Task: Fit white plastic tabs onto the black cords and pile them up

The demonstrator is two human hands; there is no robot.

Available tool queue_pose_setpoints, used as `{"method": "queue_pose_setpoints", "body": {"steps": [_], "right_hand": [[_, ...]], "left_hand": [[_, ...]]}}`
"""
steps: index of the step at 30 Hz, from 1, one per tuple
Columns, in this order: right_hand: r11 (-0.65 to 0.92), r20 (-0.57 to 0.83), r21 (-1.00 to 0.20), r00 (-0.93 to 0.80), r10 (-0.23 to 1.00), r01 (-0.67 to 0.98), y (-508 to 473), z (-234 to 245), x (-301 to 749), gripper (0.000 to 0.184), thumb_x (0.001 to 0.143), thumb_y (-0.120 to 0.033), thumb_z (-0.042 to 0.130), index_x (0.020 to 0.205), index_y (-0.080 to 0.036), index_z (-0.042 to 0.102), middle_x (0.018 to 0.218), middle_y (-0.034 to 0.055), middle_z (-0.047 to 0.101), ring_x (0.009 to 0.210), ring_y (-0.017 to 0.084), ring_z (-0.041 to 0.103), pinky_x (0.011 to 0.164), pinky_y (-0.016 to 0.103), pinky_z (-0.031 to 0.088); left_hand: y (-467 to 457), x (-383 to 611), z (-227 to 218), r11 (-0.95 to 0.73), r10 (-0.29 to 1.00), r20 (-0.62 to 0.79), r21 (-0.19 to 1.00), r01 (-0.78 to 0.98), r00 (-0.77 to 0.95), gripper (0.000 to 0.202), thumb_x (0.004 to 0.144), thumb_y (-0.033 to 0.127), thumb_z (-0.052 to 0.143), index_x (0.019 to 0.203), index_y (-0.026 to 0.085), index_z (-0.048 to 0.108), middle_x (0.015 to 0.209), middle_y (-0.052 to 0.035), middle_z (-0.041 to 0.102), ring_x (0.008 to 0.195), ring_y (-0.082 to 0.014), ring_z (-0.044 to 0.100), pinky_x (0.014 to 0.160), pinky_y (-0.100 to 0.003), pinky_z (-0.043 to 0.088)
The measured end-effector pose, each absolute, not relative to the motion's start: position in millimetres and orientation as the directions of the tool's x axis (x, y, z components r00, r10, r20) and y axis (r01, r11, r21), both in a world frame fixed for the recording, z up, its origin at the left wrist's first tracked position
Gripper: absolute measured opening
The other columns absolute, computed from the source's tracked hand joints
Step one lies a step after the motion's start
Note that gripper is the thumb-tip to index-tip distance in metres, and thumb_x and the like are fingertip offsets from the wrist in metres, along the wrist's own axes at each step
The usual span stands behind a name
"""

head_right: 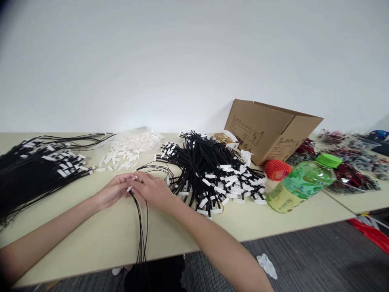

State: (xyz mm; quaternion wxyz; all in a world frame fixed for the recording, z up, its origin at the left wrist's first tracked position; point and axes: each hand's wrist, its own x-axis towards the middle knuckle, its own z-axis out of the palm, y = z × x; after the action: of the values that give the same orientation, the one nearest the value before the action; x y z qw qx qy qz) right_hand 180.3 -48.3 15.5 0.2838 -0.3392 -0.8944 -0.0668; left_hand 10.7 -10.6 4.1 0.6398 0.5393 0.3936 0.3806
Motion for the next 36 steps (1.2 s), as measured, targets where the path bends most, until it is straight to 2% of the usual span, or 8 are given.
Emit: {"method": "queue_pose_setpoints", "body": {"steps": [21, 36], "right_hand": [[0.747, 0.531, -0.035, -0.621, 0.577, 0.664, -46.0, 12.6, 181.2, 0.024, 0.092, -0.027, 0.033, 0.107, -0.018, 0.049, 0.118, 0.0089, 0.047, 0.086, 0.013, 0.054, 0.064, 0.021, 0.045], [0.747, 0.514, -0.032, -0.630, 0.582, 0.664, -45.7, 12.8, 181.7, 0.022, 0.092, -0.027, 0.035, 0.107, -0.018, 0.048, 0.116, 0.0084, 0.047, 0.084, 0.012, 0.055, 0.064, 0.021, 0.044]], "left_hand": [[-10.6, 10.1, 3.4, 0.114, 0.903, -0.095, 0.993, -0.022, 0.419, 0.025, 0.065, 0.032, 0.068, 0.082, 0.015, 0.063, 0.064, -0.0001, 0.054, 0.052, -0.0089, 0.046, 0.037, -0.017, 0.031], [-10.3, 10.4, 3.3, 0.092, 0.897, -0.088, 0.996, 0.013, 0.433, 0.023, 0.067, 0.031, 0.066, 0.082, 0.014, 0.062, 0.065, -0.0005, 0.053, 0.053, -0.0093, 0.045, 0.037, -0.017, 0.033]]}}
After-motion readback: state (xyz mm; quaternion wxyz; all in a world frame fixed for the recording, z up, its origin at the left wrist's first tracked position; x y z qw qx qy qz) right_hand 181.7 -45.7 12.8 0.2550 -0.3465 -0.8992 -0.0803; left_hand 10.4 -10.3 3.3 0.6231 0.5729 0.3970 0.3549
